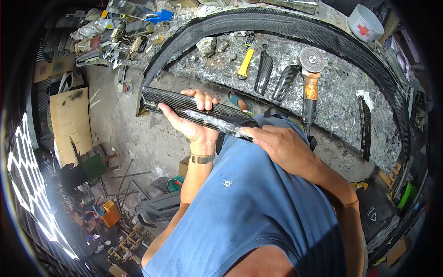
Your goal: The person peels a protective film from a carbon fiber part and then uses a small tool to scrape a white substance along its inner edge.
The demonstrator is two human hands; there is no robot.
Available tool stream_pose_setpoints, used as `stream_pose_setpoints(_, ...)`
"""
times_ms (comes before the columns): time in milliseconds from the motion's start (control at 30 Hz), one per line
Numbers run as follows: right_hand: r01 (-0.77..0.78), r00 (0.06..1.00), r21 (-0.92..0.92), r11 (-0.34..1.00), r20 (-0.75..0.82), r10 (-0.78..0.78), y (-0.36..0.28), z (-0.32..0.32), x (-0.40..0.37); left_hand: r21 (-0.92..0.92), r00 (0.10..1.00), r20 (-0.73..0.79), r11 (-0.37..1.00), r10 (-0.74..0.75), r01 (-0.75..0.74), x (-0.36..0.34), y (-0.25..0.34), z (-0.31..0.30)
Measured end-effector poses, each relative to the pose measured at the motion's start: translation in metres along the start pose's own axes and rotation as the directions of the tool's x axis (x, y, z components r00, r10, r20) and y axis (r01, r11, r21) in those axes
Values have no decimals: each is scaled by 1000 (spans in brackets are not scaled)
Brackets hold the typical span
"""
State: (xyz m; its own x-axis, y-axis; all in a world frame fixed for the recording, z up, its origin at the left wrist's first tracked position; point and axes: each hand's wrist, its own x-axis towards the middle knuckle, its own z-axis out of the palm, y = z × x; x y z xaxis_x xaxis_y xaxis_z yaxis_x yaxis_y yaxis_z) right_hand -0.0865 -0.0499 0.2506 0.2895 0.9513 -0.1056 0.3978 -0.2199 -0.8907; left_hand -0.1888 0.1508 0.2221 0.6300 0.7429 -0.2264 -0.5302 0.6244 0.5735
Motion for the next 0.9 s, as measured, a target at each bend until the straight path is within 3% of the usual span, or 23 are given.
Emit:
stream_pose_setpoints(133, 40, 999, -36, 999, -6, -41, 2, 3, 1, 28, 1000, 10, 999, 25, -25, -3, 2, 5)
stream_pose_setpoints(200, 67, 997, 35, 997, -51, -65, 1, 5, 3, 45, 1000, 3, 999, 30, -30, -4, 3, 6)
stream_pose_setpoints(433, 33, 999, 31, 999, -13, -33, -2, 4, 7, 76, 999, -17, 996, 40, -38, -8, 1, 13)
stream_pose_setpoints(500, 69, 993, 287, 955, -114, -38, 5, 12, 8, 89, 999, -18, 995, 47, -46, -11, 0, 14)
stream_pose_setpoints(633, 1, 999, 147, 989, -36, 5, 5, 15, 4, 97, 994, -97, 995, 42, -32, -12, -2, 15)
stream_pose_setpoints(733, 43, 996, 305, 951, -87, -17, 6, 16, 6, 79, 991, -129, 997, 34, -24, -13, -4, 11)
stream_pose_setpoints(833, 55, 997, 204, 977, -72, -41, 2, 10, 8, 62, 986, -161, 998, 33, -23, -11, -3, 12)
stream_pose_setpoints(900, -73, 994, -65, 995, 73, 78, -4, 4, 8, 84, 988, -144, 996, 51, -39, -10, -2, 12)
